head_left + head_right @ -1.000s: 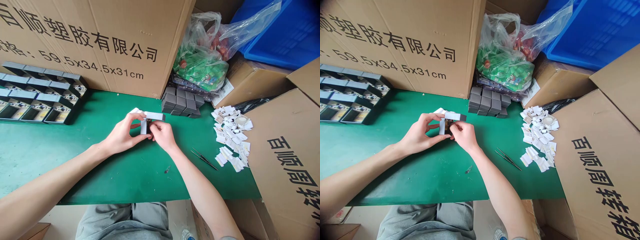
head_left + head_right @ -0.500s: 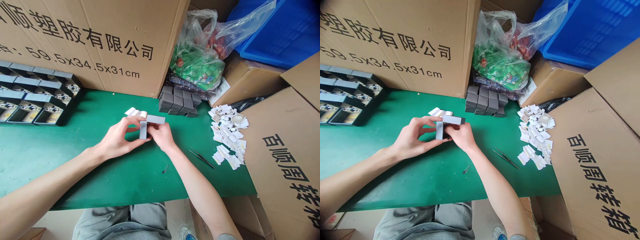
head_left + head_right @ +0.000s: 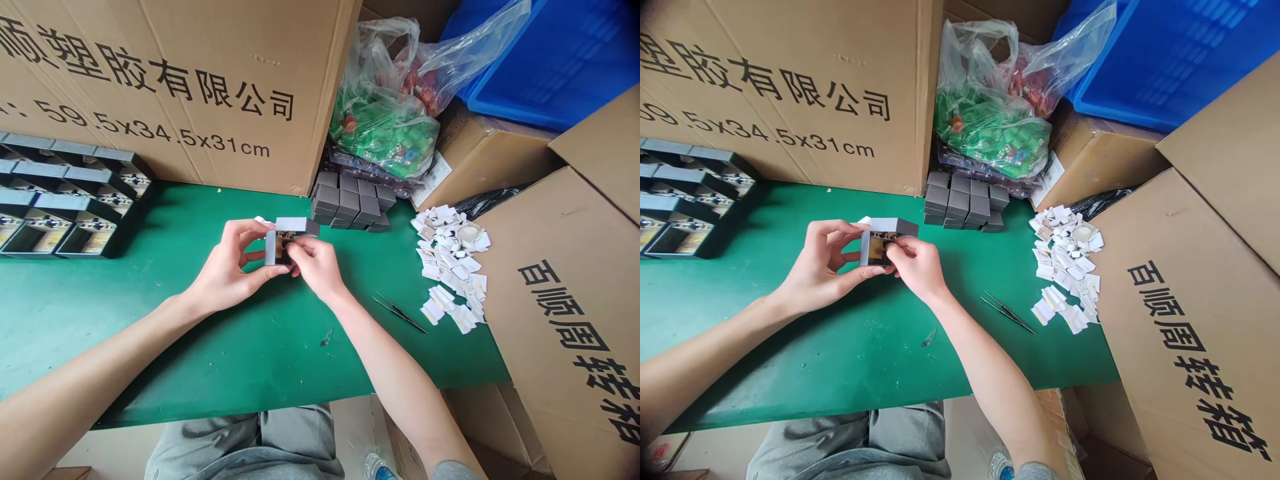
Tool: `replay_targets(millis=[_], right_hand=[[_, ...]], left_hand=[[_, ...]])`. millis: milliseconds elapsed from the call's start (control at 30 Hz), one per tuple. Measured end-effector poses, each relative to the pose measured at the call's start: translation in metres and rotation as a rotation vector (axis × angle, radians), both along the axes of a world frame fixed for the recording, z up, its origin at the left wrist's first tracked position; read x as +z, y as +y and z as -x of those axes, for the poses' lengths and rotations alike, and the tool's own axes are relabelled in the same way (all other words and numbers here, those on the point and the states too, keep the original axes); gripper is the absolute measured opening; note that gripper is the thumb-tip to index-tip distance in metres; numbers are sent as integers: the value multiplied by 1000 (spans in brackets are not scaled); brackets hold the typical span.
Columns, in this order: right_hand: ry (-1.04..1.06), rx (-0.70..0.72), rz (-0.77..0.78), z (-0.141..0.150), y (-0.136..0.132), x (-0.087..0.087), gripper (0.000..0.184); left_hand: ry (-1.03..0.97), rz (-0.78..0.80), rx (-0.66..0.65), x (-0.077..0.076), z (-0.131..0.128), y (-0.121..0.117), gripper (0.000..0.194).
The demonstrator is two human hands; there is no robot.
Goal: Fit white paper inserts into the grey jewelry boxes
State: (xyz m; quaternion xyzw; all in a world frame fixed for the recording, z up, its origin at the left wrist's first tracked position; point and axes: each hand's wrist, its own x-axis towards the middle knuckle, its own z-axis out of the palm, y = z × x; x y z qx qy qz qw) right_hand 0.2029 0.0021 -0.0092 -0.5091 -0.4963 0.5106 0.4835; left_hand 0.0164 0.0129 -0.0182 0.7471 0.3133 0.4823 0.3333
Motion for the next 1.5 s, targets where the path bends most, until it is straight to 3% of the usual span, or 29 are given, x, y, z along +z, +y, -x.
replay_targets(millis=[500, 733, 1033, 1167, 1500], right_hand=[[-159, -59, -83, 2, -5, 5, 16], [-299, -146, -105, 3, -7, 2, 28], [-15, -57, -108, -8, -4, 6, 35], [-22, -50, -119, -9, -4, 6, 40], [-58, -58, -133, -10, -2, 2, 34]], left_hand=[[87, -126, -14, -3, -1, -5, 66], [130, -135, -6, -4, -3, -7, 65], [-1, 67, -80, 6, -2, 4, 79], [-4, 98, -80, 6, 0, 5, 90], [60, 72, -37, 4, 1, 4, 91]])
